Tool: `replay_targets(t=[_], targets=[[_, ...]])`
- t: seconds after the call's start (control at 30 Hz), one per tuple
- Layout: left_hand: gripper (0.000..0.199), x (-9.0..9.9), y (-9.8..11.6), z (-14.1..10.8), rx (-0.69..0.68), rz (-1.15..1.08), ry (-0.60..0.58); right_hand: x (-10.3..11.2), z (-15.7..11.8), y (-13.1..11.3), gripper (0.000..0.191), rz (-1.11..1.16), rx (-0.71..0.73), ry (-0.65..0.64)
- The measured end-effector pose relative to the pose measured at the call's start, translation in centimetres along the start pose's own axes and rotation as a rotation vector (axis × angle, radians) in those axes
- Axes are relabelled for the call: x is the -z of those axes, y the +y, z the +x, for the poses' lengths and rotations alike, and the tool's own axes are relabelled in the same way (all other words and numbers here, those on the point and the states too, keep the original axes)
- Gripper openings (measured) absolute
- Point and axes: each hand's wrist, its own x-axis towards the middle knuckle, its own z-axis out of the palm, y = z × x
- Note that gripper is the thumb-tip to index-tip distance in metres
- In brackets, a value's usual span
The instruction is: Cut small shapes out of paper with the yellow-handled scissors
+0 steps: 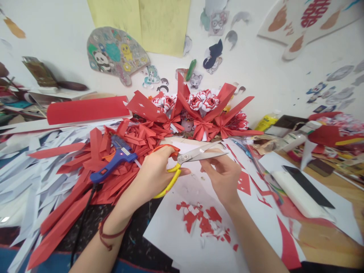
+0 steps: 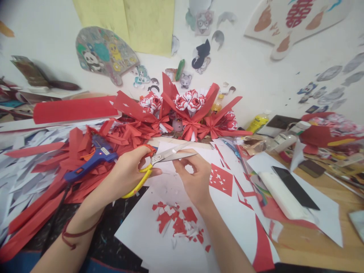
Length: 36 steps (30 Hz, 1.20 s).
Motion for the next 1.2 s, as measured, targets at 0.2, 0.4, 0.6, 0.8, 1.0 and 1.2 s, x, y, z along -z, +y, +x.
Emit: replay_targets(t=[0.2, 0.4, 0.6, 0.8, 1.0, 1.2], targets=[[0.033, -0.04, -0.11, 0.00, -0.010, 0.002, 0.012, 0.01, 0.06, -0.22, 0.009, 0.021, -0.011, -0.015], [0.032, 0.02, -0.05, 0.01, -0.006, -0.002, 0.010, 0.01, 0.14, -0.58, 0.010, 0.079, -0.016, -0.036], [0.032, 0.00, -0.13, 0.03, -0.008, -0.008, 0.005, -0.01, 0.15, -0.70, 0.009, 0.084, -0.027, -0.035], [0.033, -0.10, -0.21, -0.01, -0.011, -0.014, 0.008, -0.01, 0.12, -0.54, 0.005, 0.055, -0.032, -0.015], [0.034, -0.11, -0.08, 0.07, -0.009, -0.020, 0.010, -0.04, 0.05, -0.43, 0.003, 0.046, -0.030, 0.002], [0.034, -0.24, -0.12, 0.05, -0.009, -0.013, 0.007, 0.03, -0.03, -0.12, 0.003, -0.001, -0.012, 0.034]])
